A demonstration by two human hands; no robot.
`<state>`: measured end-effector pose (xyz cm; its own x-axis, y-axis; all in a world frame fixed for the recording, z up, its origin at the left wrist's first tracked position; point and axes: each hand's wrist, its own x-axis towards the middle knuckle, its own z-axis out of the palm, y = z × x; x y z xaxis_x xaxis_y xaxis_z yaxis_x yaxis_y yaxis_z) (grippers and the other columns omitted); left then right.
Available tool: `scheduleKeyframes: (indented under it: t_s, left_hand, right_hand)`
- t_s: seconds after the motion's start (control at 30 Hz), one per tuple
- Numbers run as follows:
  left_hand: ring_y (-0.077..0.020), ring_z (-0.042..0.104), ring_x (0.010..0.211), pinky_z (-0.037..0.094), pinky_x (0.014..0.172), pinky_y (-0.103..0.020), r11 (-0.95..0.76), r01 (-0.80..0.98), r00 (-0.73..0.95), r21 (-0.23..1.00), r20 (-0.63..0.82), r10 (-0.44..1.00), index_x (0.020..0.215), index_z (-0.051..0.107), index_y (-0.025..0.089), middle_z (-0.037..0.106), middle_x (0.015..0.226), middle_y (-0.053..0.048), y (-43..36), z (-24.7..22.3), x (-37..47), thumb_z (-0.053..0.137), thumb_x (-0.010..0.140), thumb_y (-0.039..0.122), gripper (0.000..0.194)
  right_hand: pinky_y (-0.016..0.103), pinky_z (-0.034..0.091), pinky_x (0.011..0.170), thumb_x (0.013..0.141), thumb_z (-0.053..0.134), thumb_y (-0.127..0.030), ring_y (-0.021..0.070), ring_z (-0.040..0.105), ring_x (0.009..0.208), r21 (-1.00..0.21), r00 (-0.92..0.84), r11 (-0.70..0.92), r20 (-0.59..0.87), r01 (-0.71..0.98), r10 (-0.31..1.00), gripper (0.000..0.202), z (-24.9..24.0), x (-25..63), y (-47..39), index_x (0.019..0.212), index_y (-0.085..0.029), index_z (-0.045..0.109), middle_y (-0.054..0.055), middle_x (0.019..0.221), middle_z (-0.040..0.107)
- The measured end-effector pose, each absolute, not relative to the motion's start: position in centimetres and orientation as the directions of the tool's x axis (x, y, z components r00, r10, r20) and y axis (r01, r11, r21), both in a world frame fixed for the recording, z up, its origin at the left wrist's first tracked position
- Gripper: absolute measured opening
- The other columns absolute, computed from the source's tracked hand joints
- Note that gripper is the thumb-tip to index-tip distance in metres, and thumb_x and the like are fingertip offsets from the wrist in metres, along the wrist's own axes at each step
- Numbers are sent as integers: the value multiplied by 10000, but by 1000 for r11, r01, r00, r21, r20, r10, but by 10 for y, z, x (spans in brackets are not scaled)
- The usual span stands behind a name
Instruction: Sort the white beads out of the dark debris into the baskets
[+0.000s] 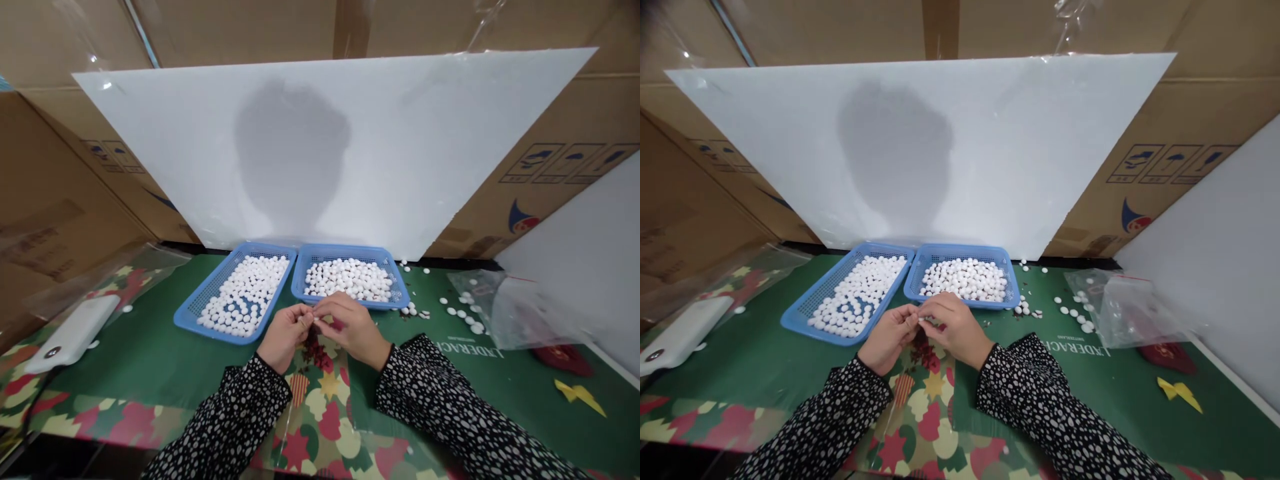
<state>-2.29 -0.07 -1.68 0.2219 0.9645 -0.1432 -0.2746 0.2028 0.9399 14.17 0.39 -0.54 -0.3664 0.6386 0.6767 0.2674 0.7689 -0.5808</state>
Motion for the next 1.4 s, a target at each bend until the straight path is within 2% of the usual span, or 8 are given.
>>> scheduleKeyframes:
  t_s: [0.23,0.4,0.5,0.6,0.73,0.93,1.13,1.4]
  left_hand:
    - [-53,361,522,256,444,-178,179,-310,177,934,-128,976,925,628,145,556,716,5,0,-4,-25,706,773,325,248]
    - [-86,506,642,356,508,-183,154,-329,108,932,-125,986,923,583,165,627,844,-31,-1,1,-26,695,747,240,221]
    - [-93,527,621,366,513,-194,100,-301,85,948,-78,993,881,556,179,623,785,-11,-1,-1,-26,720,738,305,252]
    - [-82,488,545,311,462,-191,81,-216,106,973,-60,993,837,553,175,631,709,-3,0,-2,-27,736,729,333,265]
    - [-60,401,481,258,436,-195,100,-145,134,984,-80,988,874,608,156,670,741,-28,2,-5,-30,705,762,393,279]
    - [-43,331,454,199,426,-197,174,-167,219,970,-136,966,928,615,159,684,775,-34,2,-9,-31,739,732,396,332]
    - [-53,363,467,235,443,-204,146,-114,189,983,-123,974,782,634,141,680,732,-41,2,-5,-30,741,726,391,278]
    - [-38,336,463,189,435,-192,235,-226,222,945,-185,957,807,666,125,611,653,-7,1,-12,-26,820,634,351,324]
  right_hand:
    - [411,437,865,890,592,-192,241,586,953,-564,-285,708,659,424,696,140,-2,147,16,1010,-236,650,61,955,674]
    - [476,403,903,901,555,-157,284,543,1016,-474,-256,635,641,610,724,272,-2,156,30,1154,-235,615,93,1075,652]
    - [419,453,880,933,502,-162,253,562,1003,-477,-396,714,606,513,690,291,-9,158,19,1199,-234,594,100,1077,637]
    - [334,501,779,950,491,-181,204,607,869,-546,-575,728,463,415,675,202,-19,157,1,1073,-225,645,69,949,647]
    - [300,504,754,912,539,-109,183,619,831,-625,-601,632,305,458,738,165,-29,156,-10,906,-204,673,38,885,635]
    - [283,498,744,848,616,-75,177,614,826,-661,-654,632,275,404,705,172,-33,157,-4,843,-219,710,21,848,620]
    - [298,483,727,825,648,-87,186,607,800,-664,-635,624,282,412,719,116,-30,161,-5,809,-197,682,26,821,633]
    - [347,507,789,862,639,-254,187,636,862,-916,-283,380,333,131,899,83,-13,160,-6,816,-187,660,44,918,684]
